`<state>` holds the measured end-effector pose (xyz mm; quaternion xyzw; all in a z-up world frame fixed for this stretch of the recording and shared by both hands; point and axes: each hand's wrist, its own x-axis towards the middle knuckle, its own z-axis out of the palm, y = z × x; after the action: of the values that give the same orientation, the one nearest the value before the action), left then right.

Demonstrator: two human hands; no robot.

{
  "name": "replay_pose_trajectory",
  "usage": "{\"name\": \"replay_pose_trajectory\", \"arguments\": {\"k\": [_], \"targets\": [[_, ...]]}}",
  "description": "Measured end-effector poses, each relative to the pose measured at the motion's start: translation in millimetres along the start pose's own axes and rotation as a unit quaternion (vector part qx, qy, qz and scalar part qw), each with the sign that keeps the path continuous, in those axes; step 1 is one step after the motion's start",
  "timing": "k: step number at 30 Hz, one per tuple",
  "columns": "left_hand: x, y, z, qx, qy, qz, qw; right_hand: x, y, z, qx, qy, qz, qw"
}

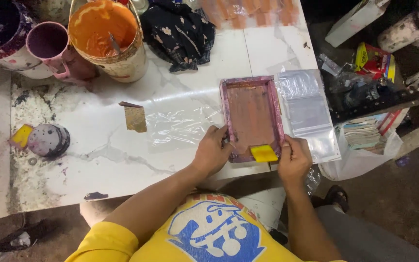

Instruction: Preparing a screen printing frame by applying tape and using a scraper to secure it, then mixing orange ink in a container using a stirring stick.

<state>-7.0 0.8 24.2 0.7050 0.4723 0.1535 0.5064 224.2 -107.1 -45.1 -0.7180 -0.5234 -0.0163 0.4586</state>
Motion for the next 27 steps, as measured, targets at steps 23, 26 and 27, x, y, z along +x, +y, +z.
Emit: {"name": "replay_pose_trajectory", "arguments": {"k": [23, 26, 27], "targets": [[-56.0, -112.9, -27.1, -0.101, 0.259, 0.140, 0.950, -2.0, 1.9, 1.5, -0.013, -0.005, -0.006, 1.000], [-52.5, -103.3, -16.8, 0.007, 0.228, 0.221, 0.948, -4.3, 10.8, 3.3, -0.022, -0.004, -0.010, 1.000], [-51.5, -96.3, -13.3, 0.047, 0.198, 0.254, 0.946, -4.9, 13.6, 3.9, -0.024, -0.006, -0.010, 1.000]]}}
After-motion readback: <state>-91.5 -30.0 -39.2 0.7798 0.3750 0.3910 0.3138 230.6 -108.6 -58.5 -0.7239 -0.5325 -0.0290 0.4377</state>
